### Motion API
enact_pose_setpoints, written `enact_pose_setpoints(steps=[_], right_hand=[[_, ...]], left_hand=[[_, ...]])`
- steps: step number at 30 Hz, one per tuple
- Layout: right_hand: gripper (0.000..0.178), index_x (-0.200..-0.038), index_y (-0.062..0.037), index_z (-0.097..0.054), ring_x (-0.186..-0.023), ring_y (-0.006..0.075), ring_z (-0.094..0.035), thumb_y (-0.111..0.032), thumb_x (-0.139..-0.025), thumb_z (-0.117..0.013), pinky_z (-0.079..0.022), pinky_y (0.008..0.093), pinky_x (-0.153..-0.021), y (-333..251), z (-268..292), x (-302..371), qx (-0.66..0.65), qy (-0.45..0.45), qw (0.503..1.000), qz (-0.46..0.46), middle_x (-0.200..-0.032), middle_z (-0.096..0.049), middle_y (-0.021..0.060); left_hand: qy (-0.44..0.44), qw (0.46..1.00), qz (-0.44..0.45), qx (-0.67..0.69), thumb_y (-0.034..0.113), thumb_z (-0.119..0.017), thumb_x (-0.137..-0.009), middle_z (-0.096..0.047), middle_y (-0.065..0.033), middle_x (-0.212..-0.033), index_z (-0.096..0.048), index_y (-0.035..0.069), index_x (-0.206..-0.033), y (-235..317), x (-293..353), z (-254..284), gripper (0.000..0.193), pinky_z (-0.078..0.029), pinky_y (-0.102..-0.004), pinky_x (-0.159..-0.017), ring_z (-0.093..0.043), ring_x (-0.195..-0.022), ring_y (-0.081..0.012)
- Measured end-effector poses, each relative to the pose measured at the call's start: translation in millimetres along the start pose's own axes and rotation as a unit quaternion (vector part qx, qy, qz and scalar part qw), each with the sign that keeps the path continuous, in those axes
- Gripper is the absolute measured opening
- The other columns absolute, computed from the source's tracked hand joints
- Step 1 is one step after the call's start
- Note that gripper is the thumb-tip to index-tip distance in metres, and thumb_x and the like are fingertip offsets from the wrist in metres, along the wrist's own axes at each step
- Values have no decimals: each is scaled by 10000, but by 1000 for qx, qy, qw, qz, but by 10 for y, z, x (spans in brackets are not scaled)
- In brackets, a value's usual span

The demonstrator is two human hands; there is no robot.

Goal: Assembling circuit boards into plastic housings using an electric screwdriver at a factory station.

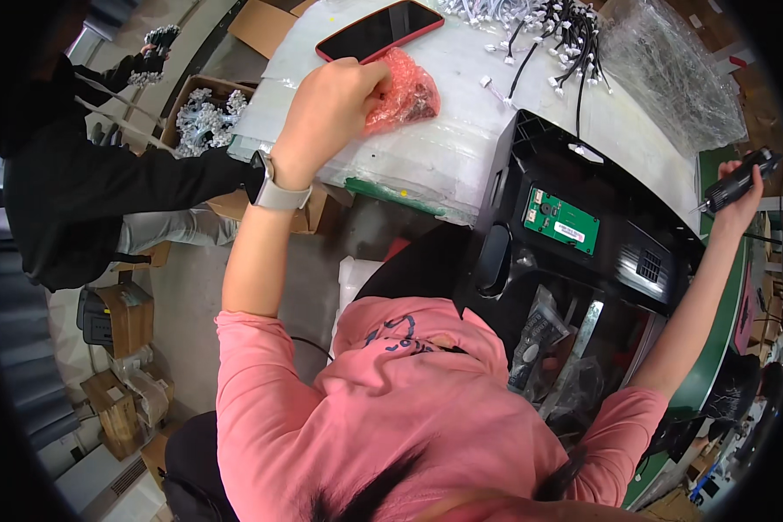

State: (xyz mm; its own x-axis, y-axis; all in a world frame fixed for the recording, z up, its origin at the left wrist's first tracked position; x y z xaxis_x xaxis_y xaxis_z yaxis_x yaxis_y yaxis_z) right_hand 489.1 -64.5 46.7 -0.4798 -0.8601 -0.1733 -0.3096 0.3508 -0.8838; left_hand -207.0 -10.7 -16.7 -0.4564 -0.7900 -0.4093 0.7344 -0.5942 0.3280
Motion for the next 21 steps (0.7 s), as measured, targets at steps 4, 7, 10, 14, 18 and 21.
enact_pose_setpoints(steps=[4,7,10,14,18,21], right_hand=[[502,-1348,48,-453,-893,226,-517,-164,-921,-613,-447,343,-920,-112,-1059,562,-71,-162,984,15,-953,-549,146],[556,-1391,62,-392,-900,222,-463,-158,-924,-599,-405,334,-910,-104,-1576,984,-90,-214,973,-4,-947,-504,136],[633,-1420,62,-354,-875,207,-431,-183,-902,-623,-380,321,-880,-2,-2072,1409,-52,-226,972,30,-933,-472,112],[744,-1437,46,-344,-838,186,-429,-260,-851,-687,-376,312,-842,124,-2341,1849,-10,-252,964,88,-912,-466,85],[814,-1445,35,-338,-819,179,-434,-303,-813,-723,-373,307,-814,180,-2377,2071,5,-293,948,123,-909,-471,70],[817,-1448,31,-334,-818,176,-437,-317,-815,-715,-374,308,-801,186,-2382,2160,10,-305,944,126,-907,-471,65]], left_hand=[[54,996,-63,22,-29,-679,-732,-638,-142,-810,-669,3,-887,-24,12,72,159,-506,-393,-710,-624,-817,-323],[41,997,-56,-21,-6,-667,-743,-622,-141,-798,-661,16,-844,-63,21,63,103,-502,-427,-719,-615,-822,-331],[24,997,-57,-46,7,-659,-750,-611,-140,-796,-662,23,-828,-33,32,66,80,-499,-442,-722,-610,-825,-335],[-17,993,-77,-82,10,-657,-748,-602,-139,-808,-665,20,-834,49,-5,59,87,-497,-438,-713,-609,-822,-334],[-21,989,-81,-119,15,-653,-757,-593,-144,-814,-638,3,-817,62,1,67,64,-491,-434,-688,-604,-795,-335],[-7,997,-56,-55,20,-644,-788,-587,-149,-810,-606,-13,-797,80,6,64,51,-483,-428,-661,-598,-759,-337]])
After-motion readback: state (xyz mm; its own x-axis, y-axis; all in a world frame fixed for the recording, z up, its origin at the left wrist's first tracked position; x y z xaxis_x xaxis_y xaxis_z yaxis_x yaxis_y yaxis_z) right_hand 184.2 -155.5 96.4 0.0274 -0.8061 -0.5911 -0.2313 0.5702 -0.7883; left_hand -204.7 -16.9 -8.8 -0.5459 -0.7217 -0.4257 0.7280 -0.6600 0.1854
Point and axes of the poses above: each hand's wrist, its own x-axis away from the middle knuckle, its own z-axis out of the back of the hand, y = z × x, the point moved 2 cm from there along -x, towards the middle knuckle
